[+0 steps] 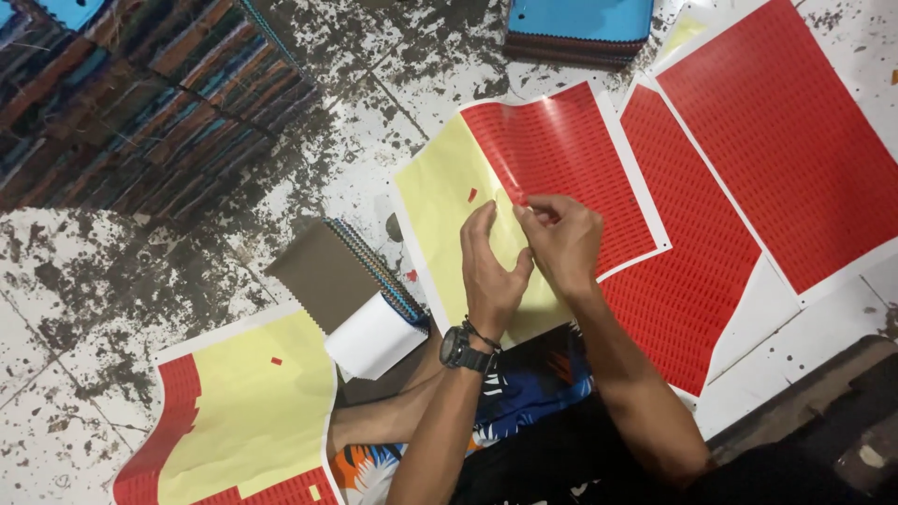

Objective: The person is manually assembling color swatch books by peeling individual colored squares from a backing sheet and sticking them onto a template.

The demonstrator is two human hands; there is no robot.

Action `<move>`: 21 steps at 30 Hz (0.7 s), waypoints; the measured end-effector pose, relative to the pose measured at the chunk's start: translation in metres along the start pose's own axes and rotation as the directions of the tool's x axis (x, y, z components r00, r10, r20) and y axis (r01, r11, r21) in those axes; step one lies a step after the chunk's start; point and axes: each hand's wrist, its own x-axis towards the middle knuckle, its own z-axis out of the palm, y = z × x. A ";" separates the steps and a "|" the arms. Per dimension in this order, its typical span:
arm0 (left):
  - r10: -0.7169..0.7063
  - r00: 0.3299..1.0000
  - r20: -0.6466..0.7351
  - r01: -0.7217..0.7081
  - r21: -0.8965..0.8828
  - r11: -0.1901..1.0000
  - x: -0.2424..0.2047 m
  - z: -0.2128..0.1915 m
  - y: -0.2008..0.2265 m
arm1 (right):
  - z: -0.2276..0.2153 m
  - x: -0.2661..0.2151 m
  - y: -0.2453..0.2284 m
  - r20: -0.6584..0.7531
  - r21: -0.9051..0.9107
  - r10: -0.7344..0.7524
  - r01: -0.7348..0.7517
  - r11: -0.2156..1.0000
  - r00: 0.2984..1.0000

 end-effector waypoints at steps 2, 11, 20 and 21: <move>-0.027 1.000 0.002 0.027 -0.016 1.000 0.003 -0.002 0.004 | 0.001 -0.001 0.001 -0.010 0.014 -0.032 0.032 0.999 0.999; -0.207 0.978 -0.039 0.152 -0.548 0.822 0.022 -0.001 0.006 | -0.015 -0.011 0.011 0.237 0.474 -0.046 -0.074 0.877 0.970; -0.098 0.973 -0.210 0.064 -0.163 0.984 0.027 0.000 0.009 | -0.014 0.012 -0.013 0.146 0.020 -0.114 0.112 0.994 0.983; 0.000 0.983 -0.185 0.003 0.017 1.000 0.025 0.000 0.006 | -0.012 0.012 -0.015 0.157 -0.054 -0.173 0.183 0.982 0.972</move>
